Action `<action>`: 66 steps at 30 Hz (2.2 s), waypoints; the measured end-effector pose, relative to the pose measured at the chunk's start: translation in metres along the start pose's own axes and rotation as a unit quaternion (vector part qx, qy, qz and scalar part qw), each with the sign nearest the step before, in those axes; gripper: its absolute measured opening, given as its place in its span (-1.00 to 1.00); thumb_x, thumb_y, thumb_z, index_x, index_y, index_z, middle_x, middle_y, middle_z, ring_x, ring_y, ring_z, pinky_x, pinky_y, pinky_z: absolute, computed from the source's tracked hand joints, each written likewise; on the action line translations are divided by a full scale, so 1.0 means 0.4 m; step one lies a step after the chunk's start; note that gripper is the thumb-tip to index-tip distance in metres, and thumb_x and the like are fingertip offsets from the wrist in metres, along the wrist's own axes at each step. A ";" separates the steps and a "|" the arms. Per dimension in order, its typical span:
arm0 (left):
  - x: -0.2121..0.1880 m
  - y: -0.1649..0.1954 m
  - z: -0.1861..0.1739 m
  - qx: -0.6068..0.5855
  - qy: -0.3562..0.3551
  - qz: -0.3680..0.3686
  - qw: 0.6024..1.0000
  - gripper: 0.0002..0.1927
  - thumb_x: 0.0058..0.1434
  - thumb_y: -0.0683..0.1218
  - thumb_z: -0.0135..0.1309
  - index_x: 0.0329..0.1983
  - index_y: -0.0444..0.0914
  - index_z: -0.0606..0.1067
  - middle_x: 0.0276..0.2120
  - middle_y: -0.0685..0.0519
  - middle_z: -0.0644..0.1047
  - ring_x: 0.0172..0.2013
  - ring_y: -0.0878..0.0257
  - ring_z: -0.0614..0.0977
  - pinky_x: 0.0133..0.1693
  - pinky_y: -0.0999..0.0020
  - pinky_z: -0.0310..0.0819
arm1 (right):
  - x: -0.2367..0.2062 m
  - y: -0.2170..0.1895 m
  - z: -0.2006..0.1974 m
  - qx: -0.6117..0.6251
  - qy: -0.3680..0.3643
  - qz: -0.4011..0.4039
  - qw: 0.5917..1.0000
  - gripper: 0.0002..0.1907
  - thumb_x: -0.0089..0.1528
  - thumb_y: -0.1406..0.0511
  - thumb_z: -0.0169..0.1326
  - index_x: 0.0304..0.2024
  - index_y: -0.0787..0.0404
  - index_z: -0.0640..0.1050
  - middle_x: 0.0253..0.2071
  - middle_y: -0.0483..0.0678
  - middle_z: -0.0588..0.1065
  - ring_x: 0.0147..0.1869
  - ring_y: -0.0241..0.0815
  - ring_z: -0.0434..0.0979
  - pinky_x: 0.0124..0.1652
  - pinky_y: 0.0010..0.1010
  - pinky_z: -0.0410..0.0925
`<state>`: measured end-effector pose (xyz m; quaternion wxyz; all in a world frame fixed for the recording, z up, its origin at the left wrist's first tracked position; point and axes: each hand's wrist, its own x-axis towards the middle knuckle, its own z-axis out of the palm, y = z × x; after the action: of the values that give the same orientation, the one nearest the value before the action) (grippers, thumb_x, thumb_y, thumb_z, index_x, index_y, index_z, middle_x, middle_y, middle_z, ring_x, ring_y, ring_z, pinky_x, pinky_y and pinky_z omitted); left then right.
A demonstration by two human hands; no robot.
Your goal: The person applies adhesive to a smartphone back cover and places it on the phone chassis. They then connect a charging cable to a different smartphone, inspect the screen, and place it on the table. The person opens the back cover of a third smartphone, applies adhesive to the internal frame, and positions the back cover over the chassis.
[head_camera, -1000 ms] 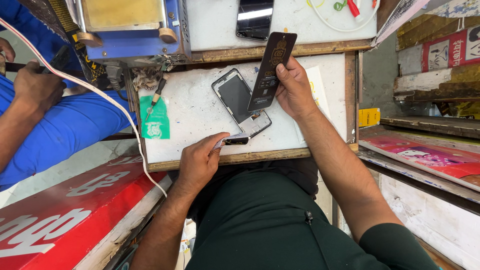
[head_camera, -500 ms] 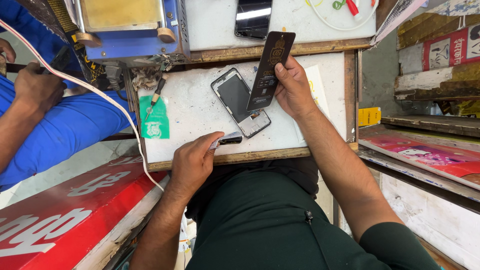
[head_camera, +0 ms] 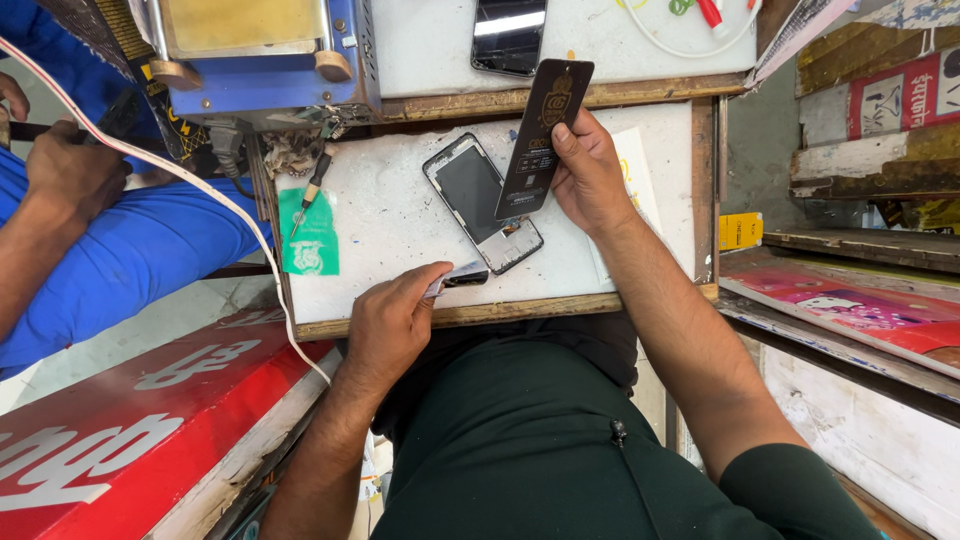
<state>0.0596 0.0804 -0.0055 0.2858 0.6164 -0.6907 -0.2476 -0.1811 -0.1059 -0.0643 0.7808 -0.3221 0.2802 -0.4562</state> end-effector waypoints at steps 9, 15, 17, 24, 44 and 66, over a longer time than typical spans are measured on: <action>-0.006 -0.001 0.009 -0.003 -0.006 0.013 1.000 -0.76 0.36 -0.20 0.09 0.08 -0.22 0.56 -0.12 -0.07 0.68 -0.14 0.08 0.75 -0.14 0.24 0.68 | 0.000 -0.001 0.000 -0.021 0.005 -0.002 1.000 -0.75 0.40 0.19 0.14 0.02 0.18 0.51 -0.17 -0.09 0.61 -0.09 -0.32 0.66 -0.09 -0.38 0.58; -0.005 -0.002 0.003 0.001 0.015 -0.005 1.000 -0.73 0.33 -0.22 0.10 0.09 -0.22 0.56 -0.13 -0.07 0.68 -0.17 0.06 0.75 -0.17 0.22 0.66 | 0.000 0.003 -0.002 -0.011 0.000 -0.006 1.000 -0.76 0.41 0.20 0.15 0.02 0.19 0.51 -0.15 -0.10 0.61 -0.06 -0.32 0.65 -0.04 -0.38 0.58; -0.004 0.000 0.001 -0.006 0.016 -0.001 1.000 -0.74 0.33 -0.22 0.12 0.08 -0.22 0.56 -0.13 -0.07 0.68 -0.18 0.06 0.75 -0.18 0.22 0.66 | 0.001 0.005 -0.003 -0.014 0.002 -0.004 1.000 -0.76 0.41 0.20 0.15 0.03 0.19 0.51 -0.15 -0.10 0.61 -0.06 -0.32 0.65 -0.04 -0.38 0.57; 0.001 0.005 -0.009 0.003 0.031 0.007 0.999 -0.72 0.31 -0.23 0.12 0.08 -0.20 0.56 -0.13 -0.07 0.68 -0.17 0.04 0.74 -0.17 0.21 0.64 | -0.001 0.006 -0.004 -0.002 0.002 -0.001 1.000 -0.76 0.41 0.20 0.14 0.04 0.18 0.51 -0.12 -0.10 0.60 -0.03 -0.31 0.65 -0.01 -0.37 0.57; 0.011 0.004 -0.012 0.031 0.048 0.006 0.998 -0.71 0.32 -0.24 0.12 0.10 -0.23 0.56 -0.14 -0.09 0.68 -0.19 0.05 0.74 -0.20 0.23 0.65 | 0.000 0.000 0.002 -0.021 0.003 0.005 1.000 -0.74 0.40 0.17 0.15 0.03 0.18 0.51 -0.15 -0.10 0.61 -0.08 -0.32 0.66 -0.09 -0.38 0.59; 0.019 -0.007 -0.011 0.021 0.080 0.013 0.996 -0.73 0.33 -0.27 0.12 0.08 -0.28 0.55 -0.12 -0.12 0.67 -0.15 0.03 0.74 -0.16 0.24 0.65 | 0.002 0.004 -0.006 -0.005 -0.002 0.004 1.000 -0.74 0.41 0.19 0.18 0.04 0.19 0.51 -0.13 -0.10 0.60 -0.04 -0.32 0.65 -0.01 -0.37 0.57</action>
<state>0.0640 0.0727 -0.0035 0.3300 0.6312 -0.6787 -0.1790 -0.1815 -0.1067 -0.0671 0.7815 -0.3262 0.2823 -0.4507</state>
